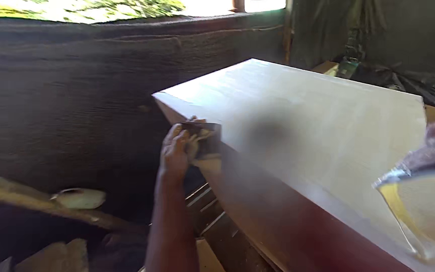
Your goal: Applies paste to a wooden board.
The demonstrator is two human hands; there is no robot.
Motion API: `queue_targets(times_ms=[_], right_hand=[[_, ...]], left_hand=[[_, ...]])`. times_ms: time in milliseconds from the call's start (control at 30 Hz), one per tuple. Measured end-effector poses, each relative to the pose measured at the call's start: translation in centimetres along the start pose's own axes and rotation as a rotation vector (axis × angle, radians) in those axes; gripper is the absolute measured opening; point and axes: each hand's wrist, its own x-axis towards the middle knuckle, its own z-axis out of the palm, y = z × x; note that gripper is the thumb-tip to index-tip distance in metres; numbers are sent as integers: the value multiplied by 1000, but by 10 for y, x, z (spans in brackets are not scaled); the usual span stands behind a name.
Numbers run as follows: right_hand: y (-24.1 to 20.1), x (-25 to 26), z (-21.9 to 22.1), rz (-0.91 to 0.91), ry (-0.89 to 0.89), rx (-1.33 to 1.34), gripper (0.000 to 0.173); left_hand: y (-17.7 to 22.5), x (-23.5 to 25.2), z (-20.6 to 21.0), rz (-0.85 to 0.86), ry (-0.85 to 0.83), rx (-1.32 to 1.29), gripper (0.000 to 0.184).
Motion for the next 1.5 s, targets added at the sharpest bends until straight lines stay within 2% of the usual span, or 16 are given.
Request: queue_targets(times_ms=[33,100,133,267,367,500,600,733,933,1233,1433,1500], right_hand=[[9,29,-6,-78,46,-58,28],[20,105,-14,-367,172,-149,28],[10,142,-21,-394,148,-152,28],[-44,277,-33,-300,48,-200,17],[-58,366,-29,-341,88,-205,15],[-77,453,-22,-350,113,-187,15],[-91,502,-20,-323,154,-172,14],[-111,545,-15,-267,183,-234,14],[-134,581,-10,-172,198,-304,13],[-142,606,-3,-81,240,-280,19],[-141,610,-5,-132,225,-300,32],[-143,611,-6,-137,207,-336,30]], left_hand=[[-4,0,0,5,5,-33,37],[-12,-3,-4,14,9,-78,40],[-16,-8,-7,7,8,-84,43],[-42,-40,-15,10,173,-179,43],[-48,-68,-22,-72,415,-241,40],[-57,-99,-36,-282,692,-209,36],[-68,-112,-49,-377,802,-169,39],[-84,-126,-59,-422,883,-153,39],[-101,-146,-58,-480,928,-169,37],[-112,-166,-52,-515,918,-145,37],[-125,-184,-38,-569,920,-163,42],[-127,-184,-32,-568,935,-163,37]])
